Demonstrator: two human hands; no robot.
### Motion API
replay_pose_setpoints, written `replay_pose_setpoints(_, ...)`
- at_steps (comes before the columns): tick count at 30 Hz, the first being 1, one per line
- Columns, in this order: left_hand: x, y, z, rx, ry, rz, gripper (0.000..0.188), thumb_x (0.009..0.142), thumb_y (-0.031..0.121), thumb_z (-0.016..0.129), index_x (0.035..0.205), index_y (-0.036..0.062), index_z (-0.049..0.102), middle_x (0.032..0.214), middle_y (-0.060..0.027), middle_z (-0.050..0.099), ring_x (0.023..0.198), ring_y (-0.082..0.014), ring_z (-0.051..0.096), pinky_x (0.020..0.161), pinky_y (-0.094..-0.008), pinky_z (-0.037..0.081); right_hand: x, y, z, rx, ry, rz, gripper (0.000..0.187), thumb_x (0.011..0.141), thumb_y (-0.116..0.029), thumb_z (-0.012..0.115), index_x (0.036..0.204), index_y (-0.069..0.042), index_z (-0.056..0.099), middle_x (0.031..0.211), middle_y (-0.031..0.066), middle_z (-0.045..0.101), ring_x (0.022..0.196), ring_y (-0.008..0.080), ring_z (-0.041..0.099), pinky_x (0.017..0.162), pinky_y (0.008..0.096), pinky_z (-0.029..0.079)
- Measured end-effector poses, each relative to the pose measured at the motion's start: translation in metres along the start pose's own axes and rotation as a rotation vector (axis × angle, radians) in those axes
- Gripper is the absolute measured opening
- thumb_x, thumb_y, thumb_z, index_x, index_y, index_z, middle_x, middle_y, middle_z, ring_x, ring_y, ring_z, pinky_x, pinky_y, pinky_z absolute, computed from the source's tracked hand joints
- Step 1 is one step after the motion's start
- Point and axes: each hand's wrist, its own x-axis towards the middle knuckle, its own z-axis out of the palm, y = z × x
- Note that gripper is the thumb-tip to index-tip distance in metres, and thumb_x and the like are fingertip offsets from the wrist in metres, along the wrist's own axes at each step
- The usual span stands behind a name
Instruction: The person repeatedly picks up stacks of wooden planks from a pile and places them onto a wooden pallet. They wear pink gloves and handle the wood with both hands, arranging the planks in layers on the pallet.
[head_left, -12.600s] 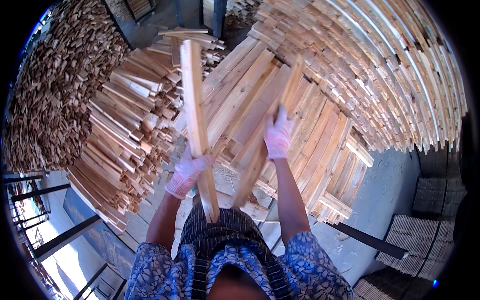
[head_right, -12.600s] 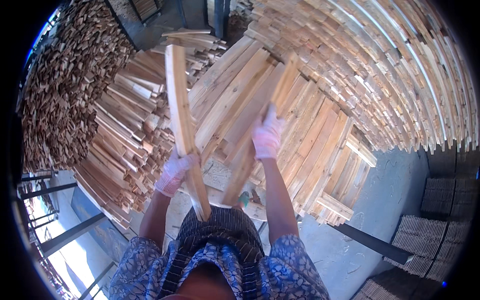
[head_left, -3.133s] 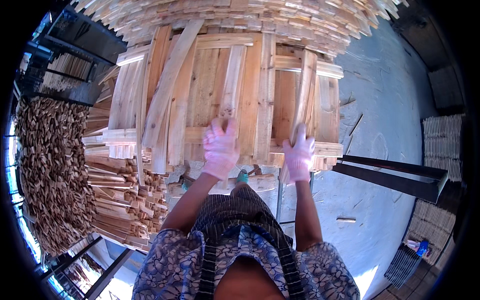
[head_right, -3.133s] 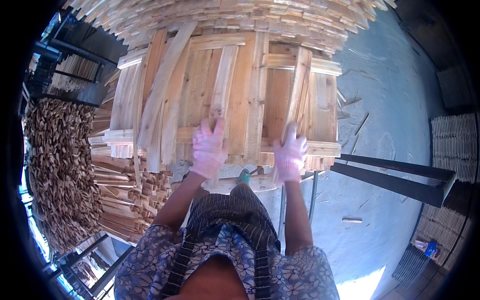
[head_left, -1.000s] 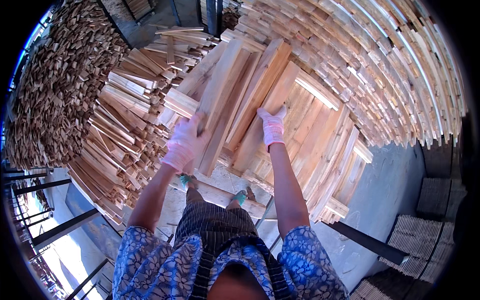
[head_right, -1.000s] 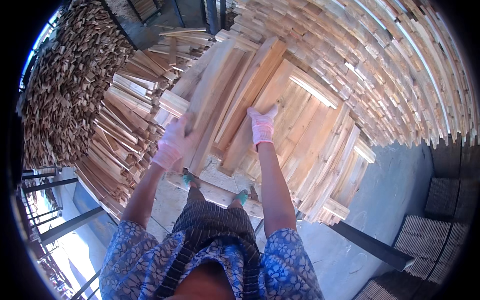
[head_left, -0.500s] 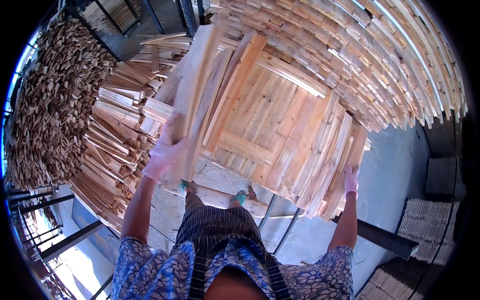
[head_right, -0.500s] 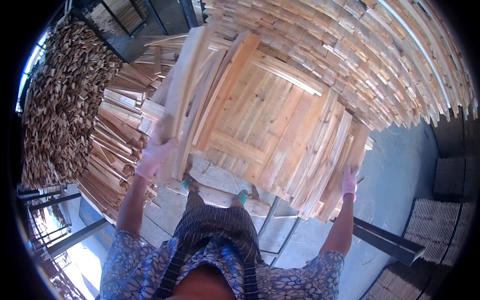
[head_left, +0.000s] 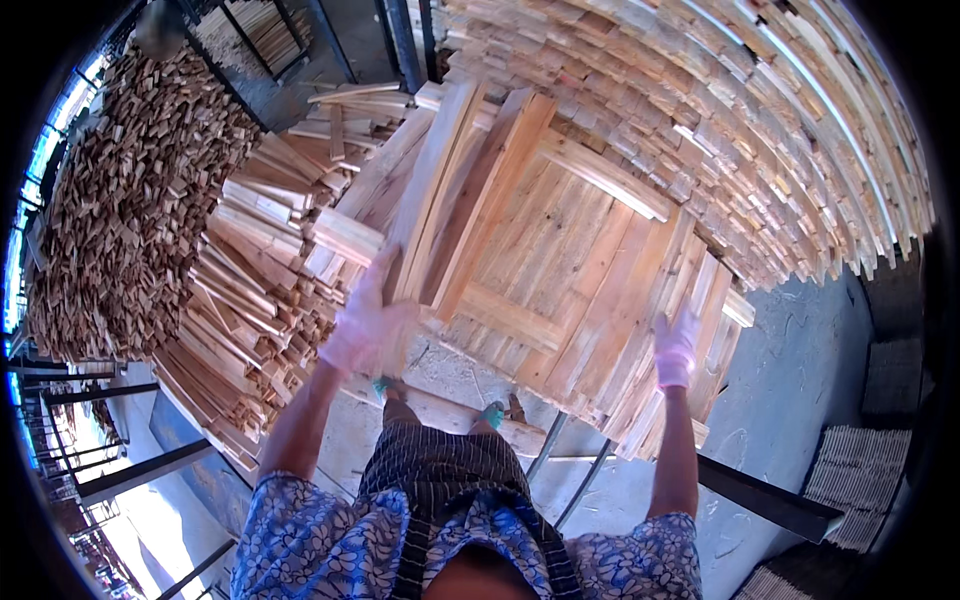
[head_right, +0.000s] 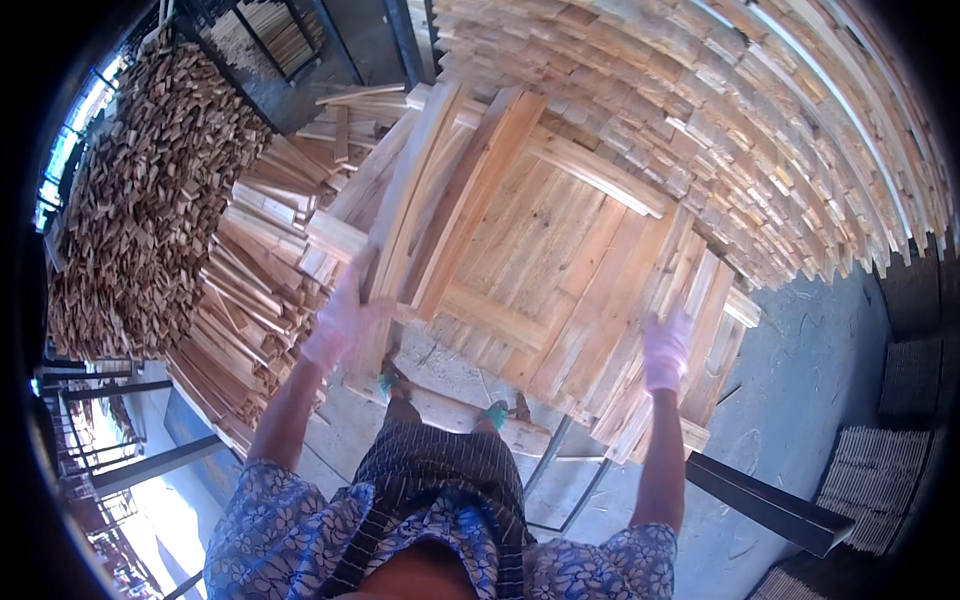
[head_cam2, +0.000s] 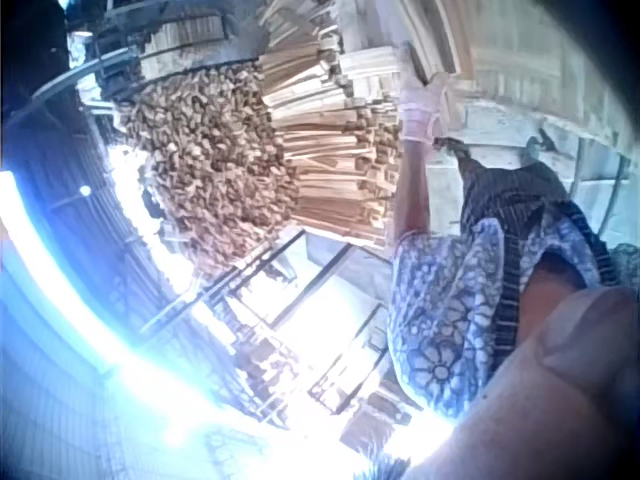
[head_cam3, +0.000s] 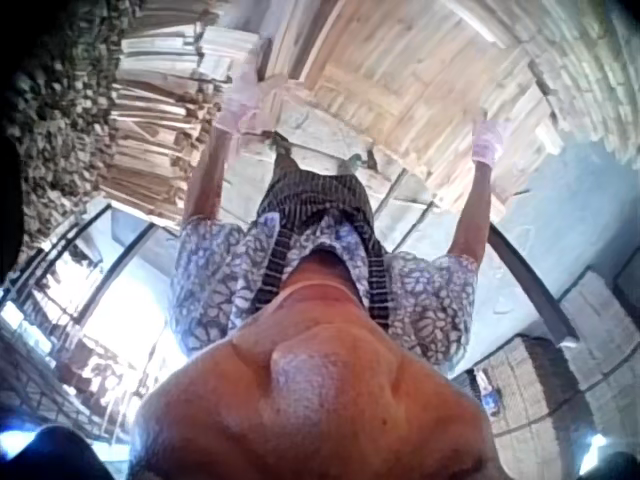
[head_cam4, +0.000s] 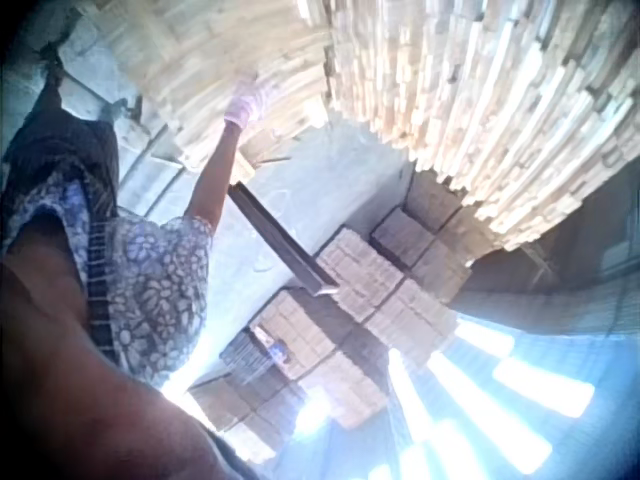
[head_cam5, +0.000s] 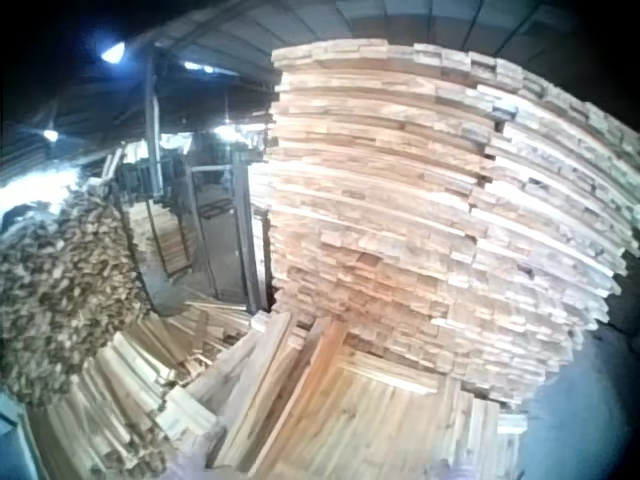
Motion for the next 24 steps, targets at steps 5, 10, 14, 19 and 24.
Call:
replay_pose_setpoints(5, 0.061, 0.032, -0.037, 0.607, 0.053, -0.085, 0.083, 0.086, 0.026, 0.072, 0.158, 0.0218, 0.031, 0.142, -0.0262, 0.05, 0.129, -0.0419, 0.053, 0.111, -0.0477, 0.042, 0.002, -0.201, 0.062, 1.145, -0.576, 0.074, 0.071, 0.099, -0.039, 0.062, 0.156, -0.004, 0.037, 0.147, 0.0152, 0.054, 0.129, 0.0273, 0.056, 0.108, 0.0364, 0.043)
replay_pose_setpoints(10, 0.086, 0.014, -0.017, 0.962, 0.06, -0.111, 0.076, 0.091, 0.039, 0.063, 0.159, 0.0288, 0.029, 0.137, -0.027, 0.051, 0.125, -0.0512, 0.051, 0.109, -0.0535, 0.041, 0.013, -0.334, 0.182, 1.245, -0.305, 0.217, 0.073, 0.098, -0.043, 0.065, 0.15, 0.001, 0.04, 0.144, 0.018, 0.054, 0.132, 0.027, 0.051, 0.111, 0.0364, 0.039)
replay_pose_setpoints(14, 0.094, -0.002, -0.028, 0.898, 0.1, -0.047, 0.074, 0.091, 0.045, 0.063, 0.157, 0.0281, 0.033, 0.132, -0.0215, 0.056, 0.122, -0.0439, 0.054, 0.103, -0.0517, 0.046, 0.027, -0.326, 0.181, 0.942, -0.188, 0.111, 0.057, 0.095, -0.034, 0.064, 0.137, 0.002, 0.049, 0.124, 0.017, 0.065, 0.111, 0.0284, 0.06, 0.098, 0.0388, 0.046)
replay_pose_setpoints(19, 0.082, 0.013, -0.038, 0.984, 0.014, -0.123, 0.082, 0.091, 0.042, 0.065, 0.16, 0.0257, 0.025, 0.136, -0.0252, 0.053, 0.125, -0.0457, 0.052, 0.107, -0.0525, 0.043, -0.005, -0.313, 0.124, 0.784, -0.099, 0.101, 0.057, 0.093, -0.034, 0.063, 0.136, 0.002, 0.049, 0.12, 0.0172, 0.065, 0.105, 0.0281, 0.062, 0.094, 0.0385, 0.048)
replay_pose_setpoints(24, 0.096, 0.018, -0.033, 0.848, -0.002, -0.123, 0.075, 0.091, 0.045, 0.063, 0.157, 0.0245, 0.033, 0.138, -0.0268, 0.051, 0.128, -0.0474, 0.049, 0.109, -0.0531, 0.041, -0.014, -0.355, 0.093, 0.673, -0.09, 0.046, 0.062, 0.094, -0.046, 0.061, 0.134, 0.0, 0.05, 0.121, 0.0214, 0.067, 0.112, 0.038, 0.064, 0.097, 0.0431, 0.048)
